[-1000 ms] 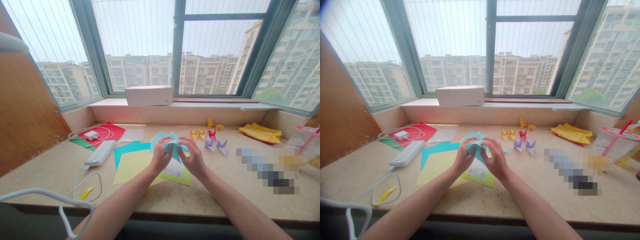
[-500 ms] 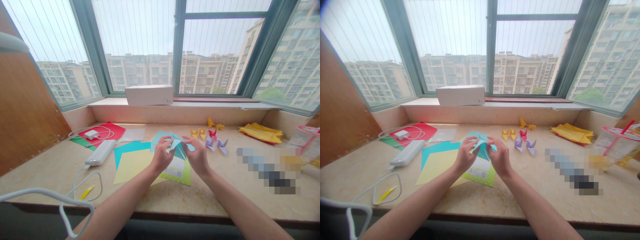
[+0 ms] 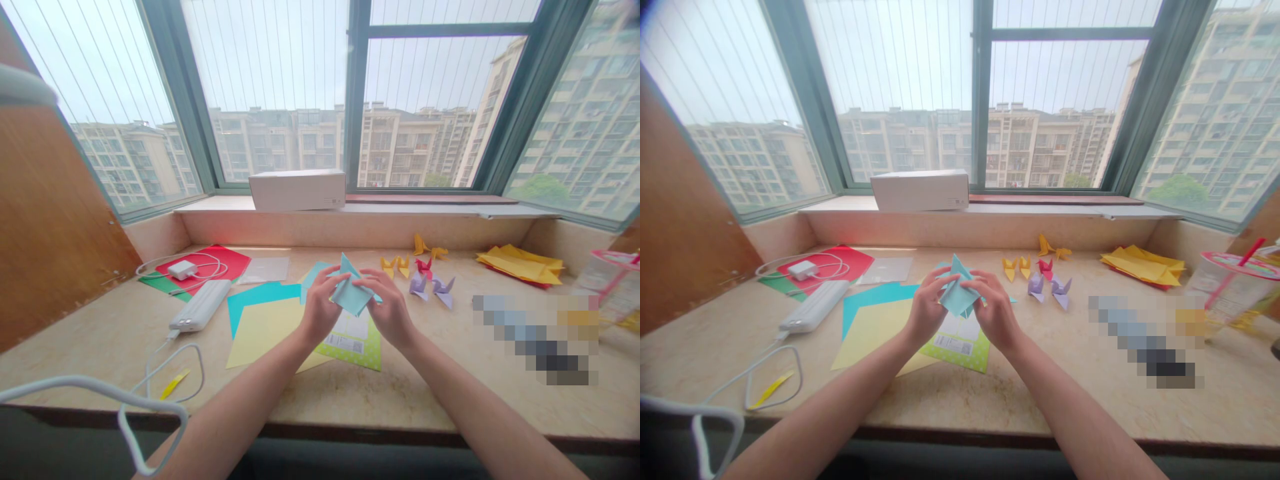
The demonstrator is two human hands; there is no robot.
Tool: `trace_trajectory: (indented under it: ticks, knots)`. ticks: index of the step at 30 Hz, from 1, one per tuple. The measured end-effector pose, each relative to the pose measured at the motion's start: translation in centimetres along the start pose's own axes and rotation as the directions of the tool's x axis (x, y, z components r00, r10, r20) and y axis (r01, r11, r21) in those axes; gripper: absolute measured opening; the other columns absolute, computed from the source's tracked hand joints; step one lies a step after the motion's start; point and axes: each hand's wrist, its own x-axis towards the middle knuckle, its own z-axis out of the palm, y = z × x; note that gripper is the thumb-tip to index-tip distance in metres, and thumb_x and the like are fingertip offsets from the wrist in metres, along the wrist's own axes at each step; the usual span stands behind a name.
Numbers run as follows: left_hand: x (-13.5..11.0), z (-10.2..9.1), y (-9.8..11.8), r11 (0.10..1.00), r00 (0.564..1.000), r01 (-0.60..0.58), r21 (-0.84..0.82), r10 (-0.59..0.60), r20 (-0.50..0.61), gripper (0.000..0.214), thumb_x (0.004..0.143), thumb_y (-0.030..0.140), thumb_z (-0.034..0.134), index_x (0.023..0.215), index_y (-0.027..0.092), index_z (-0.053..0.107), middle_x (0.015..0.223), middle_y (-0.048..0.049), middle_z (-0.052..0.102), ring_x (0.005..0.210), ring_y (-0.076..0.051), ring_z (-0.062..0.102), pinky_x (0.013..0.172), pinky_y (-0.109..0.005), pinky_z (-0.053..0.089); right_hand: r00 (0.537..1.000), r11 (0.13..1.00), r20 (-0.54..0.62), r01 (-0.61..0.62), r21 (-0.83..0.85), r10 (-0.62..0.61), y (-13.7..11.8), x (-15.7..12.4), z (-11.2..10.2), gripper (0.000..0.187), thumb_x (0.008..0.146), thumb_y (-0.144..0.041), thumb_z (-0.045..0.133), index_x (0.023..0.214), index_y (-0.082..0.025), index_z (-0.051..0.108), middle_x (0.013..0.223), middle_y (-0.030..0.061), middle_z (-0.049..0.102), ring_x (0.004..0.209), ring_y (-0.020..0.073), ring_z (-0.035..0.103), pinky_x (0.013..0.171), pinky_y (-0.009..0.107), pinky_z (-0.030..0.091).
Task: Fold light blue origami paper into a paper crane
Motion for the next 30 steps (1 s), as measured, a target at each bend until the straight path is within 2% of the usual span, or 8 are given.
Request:
trace_trajectory:
  ticks: [4, 9, 12, 16, 18, 20, 24, 30]
  knots:
    - [0.1, -0.1, 0.0, 0.996, 0.993, -0.087, 0.007, 0.086, 0.085, 0.038, 0.081, 0.010, 0.068, 0.116, 0.025, 0.071, 0.136, -0.0131, 0.054, 0.105, -0.023, 0.066, 0.092, -0.042, 0.057, 0.999, 1.000, -0.040, -0.024, 0.006, 0.024, 0.3, 0.0, -0.2, 0.020, 0.092, -0.020, 0.057, 0.105, -0.024, 0.071, 0.115, 0.0106, 0.065, 0.112, 0.0247, 0.062, 0.094, 0.043, 0.052]
    - [0.3, -0.2, 0.3, 0.998, 0.994, -0.060, -0.031, 0.063, 0.085, 0.030, 0.082, 0.020, 0.072, 0.112, 0.022, 0.073, 0.136, -0.0146, 0.054, 0.108, -0.025, 0.065, 0.093, -0.042, 0.056, 1.000, 0.999, -0.007, -0.030, 0.018, 0.030, 0.1, 0.1, -0.4, 0.019, 0.092, -0.028, 0.061, 0.105, -0.023, 0.073, 0.115, 0.0115, 0.066, 0.109, 0.0257, 0.064, 0.091, 0.043, 0.054]
    - [0.4, -0.3, 0.7, 0.999, 0.993, -0.035, -0.042, 0.039, 0.107, 0.023, 0.092, 0.029, 0.062, 0.110, 0.022, 0.074, 0.131, -0.0143, 0.056, 0.108, -0.024, 0.064, 0.096, -0.043, 0.053, 0.997, 0.996, -0.004, -0.078, 0.043, 0.078, -0.1, 0.2, -0.3, 0.021, 0.095, -0.034, 0.057, 0.103, -0.024, 0.073, 0.113, 0.0103, 0.067, 0.103, 0.0244, 0.066, 0.087, 0.041, 0.055]
    - [0.4, -0.2, 1.2, 0.999, 0.993, -0.009, -0.048, 0.015, 0.117, 0.032, 0.098, 0.035, 0.050, 0.094, 0.020, 0.078, 0.115, -0.0130, 0.064, 0.110, -0.024, 0.062, 0.097, -0.042, 0.050, 0.973, 0.969, -0.057, -0.213, 0.126, 0.221, 0.0, 0.1, 0.1, 0.022, 0.092, -0.040, 0.060, 0.105, -0.023, 0.065, 0.106, 0.0076, 0.070, 0.086, 0.0211, 0.069, 0.076, 0.038, 0.057]
    - [0.3, -0.1, 1.4, 0.999, 0.996, 0.021, -0.042, -0.017, 0.090, 0.035, 0.098, 0.037, 0.051, 0.084, 0.019, 0.077, 0.103, -0.0120, 0.067, 0.108, -0.025, 0.061, 0.096, -0.040, 0.050, 0.966, 0.959, -0.072, -0.234, 0.161, 0.247, 0.1, -0.1, 0.3, 0.019, 0.091, -0.039, 0.062, 0.101, -0.023, 0.061, 0.106, 0.0074, 0.070, 0.084, 0.0204, 0.069, 0.075, 0.038, 0.057]
    - [0.3, 0.1, 1.5, 0.996, 0.995, 0.076, -0.056, -0.072, 0.066, 0.036, 0.096, 0.039, 0.053, 0.079, 0.018, 0.076, 0.095, -0.0108, 0.067, 0.102, -0.024, 0.062, 0.090, -0.037, 0.052, 0.972, 0.967, -0.082, -0.205, 0.154, 0.219, 0.2, -0.1, 0.5, 0.014, 0.091, -0.036, 0.062, 0.094, -0.022, 0.060, 0.108, 0.0079, 0.069, 0.089, 0.0209, 0.068, 0.079, 0.039, 0.056]
    - [0.2, 0.3, 1.6, 0.963, 0.981, 0.193, -0.188, -0.183, 0.070, 0.027, 0.092, 0.039, 0.059, 0.087, 0.016, 0.074, 0.095, -0.0093, 0.063, 0.089, -0.020, 0.063, 0.072, -0.028, 0.056, 0.985, 0.985, -0.078, -0.145, 0.095, 0.153, 0.1, -0.2, 0.5, 0.009, 0.089, -0.030, 0.063, 0.090, -0.022, 0.062, 0.107, 0.0087, 0.068, 0.099, 0.0226, 0.065, 0.081, 0.038, 0.055]
    - [0.2, 0.4, 1.2, 0.929, 0.955, 0.297, -0.221, -0.293, 0.049, 0.022, 0.087, 0.036, 0.065, 0.089, 0.015, 0.068, 0.090, -0.0071, 0.065, 0.084, -0.018, 0.064, 0.070, -0.026, 0.054, 0.986, 0.975, -0.066, -0.139, 0.171, 0.152, -0.3, -0.1, 0.4, 0.013, 0.090, -0.030, 0.063, 0.100, -0.021, 0.064, 0.110, 0.0092, 0.066, 0.099, 0.0218, 0.065, 0.079, 0.037, 0.056]
